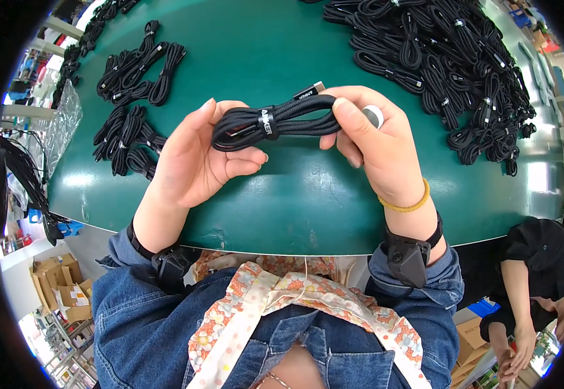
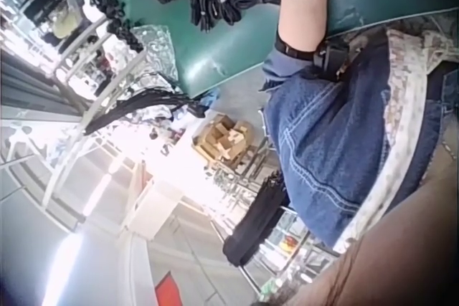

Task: The person picks up a bundled cable, turns it over to inspect it, and places it back on the table. They then reach for more cables from a pile, repeating the process of handling and inspecting them one at a time.

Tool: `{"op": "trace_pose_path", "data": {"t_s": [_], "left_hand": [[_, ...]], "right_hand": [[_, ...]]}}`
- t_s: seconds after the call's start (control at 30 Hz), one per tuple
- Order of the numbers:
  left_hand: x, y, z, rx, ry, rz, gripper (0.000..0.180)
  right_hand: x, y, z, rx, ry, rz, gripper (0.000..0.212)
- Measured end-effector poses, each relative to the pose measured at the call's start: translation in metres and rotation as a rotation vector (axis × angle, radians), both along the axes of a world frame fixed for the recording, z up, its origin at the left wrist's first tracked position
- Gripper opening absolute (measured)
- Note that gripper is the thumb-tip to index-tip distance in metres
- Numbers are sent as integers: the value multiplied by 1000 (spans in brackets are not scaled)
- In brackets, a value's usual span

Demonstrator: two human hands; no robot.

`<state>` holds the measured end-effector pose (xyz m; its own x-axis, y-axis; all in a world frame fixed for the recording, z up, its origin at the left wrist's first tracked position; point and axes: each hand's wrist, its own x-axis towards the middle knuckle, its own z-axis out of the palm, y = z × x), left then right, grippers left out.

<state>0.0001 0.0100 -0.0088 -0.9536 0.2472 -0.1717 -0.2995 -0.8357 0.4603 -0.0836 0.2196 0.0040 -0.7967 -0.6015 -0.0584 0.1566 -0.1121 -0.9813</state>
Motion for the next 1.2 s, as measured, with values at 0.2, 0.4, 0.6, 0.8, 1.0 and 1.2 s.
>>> {"op": "trace_pose_path", "data": {"t_s": [0.2,0.4,0.6,0.8,1.0,1.2], "left_hand": [[1,6,-3,-736,347,359,15],[2,7,-2,-926,592,487,34],[4,7,-1,-947,598,460,37],[4,6,0,-987,581,443,35],[3,6,0,-982,553,435,32],[4,12,-1,-1064,549,464,28]], "right_hand": [[6,-5,2,17,135,49,32],[3,1,3,-67,97,69,40],[3,2,3,-60,84,76,41],[4,1,2,-57,109,30,39],[1,2,1,-41,100,55,38],[9,-12,-5,144,271,4,40]]}}
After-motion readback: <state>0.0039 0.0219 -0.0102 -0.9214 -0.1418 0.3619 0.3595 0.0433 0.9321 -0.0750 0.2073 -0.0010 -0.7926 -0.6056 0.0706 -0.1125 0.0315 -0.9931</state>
